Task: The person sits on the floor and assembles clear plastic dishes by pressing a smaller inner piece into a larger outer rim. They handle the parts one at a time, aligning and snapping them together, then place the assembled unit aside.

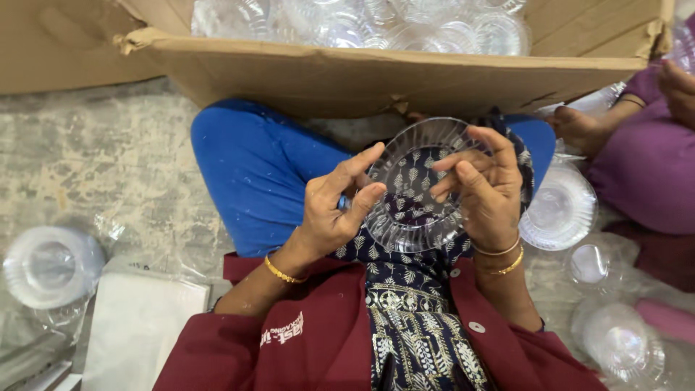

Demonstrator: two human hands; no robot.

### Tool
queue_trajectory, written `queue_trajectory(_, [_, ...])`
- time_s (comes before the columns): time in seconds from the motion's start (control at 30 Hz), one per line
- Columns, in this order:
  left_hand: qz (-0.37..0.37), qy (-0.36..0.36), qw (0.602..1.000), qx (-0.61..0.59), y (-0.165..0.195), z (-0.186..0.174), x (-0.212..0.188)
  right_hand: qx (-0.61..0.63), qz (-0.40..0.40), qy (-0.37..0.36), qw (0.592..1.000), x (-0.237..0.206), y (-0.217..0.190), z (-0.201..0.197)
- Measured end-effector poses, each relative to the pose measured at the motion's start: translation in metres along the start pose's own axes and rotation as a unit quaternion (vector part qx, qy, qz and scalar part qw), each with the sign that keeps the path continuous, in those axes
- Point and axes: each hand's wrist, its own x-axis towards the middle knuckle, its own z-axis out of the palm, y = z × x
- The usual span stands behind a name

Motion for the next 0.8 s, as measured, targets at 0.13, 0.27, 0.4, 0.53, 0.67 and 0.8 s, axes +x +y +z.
queue_trajectory(0.13, [-0.015, -0.014, 0.999, 0.034, 0.001, -0.013, 0.007, -0.013, 0.007, -0.002, 1.0, 0.001, -0.002, -0.001])
queue_trajectory(0.27, [-0.083, -0.023, 0.996, 0.004, -0.006, -0.022, 0.012, -0.002, 0.025, -0.018, 1.0, 0.0, -0.002, -0.006])
queue_trajectory(0.4, [-0.135, -0.037, 0.989, -0.043, -0.02, -0.021, 0.014, 0.018, 0.043, -0.026, 0.999, -0.001, -0.001, -0.01])
queue_trajectory(0.53, [-0.161, -0.071, 0.982, -0.071, -0.024, -0.022, 0.009, 0.015, 0.065, -0.044, 0.997, -0.005, 0.001, -0.014])
queue_trajectory(0.67, [0.011, -0.139, 0.989, 0.054, -0.022, -0.028, 0.01, 0.016, 0.078, -0.051, 0.996, -0.007, 0.003, -0.016])
queue_trajectory(0.8, [0.025, -0.161, 0.982, 0.098, -0.019, -0.027, 0.014, 0.004, 0.086, -0.058, 0.995, -0.008, 0.002, -0.017])
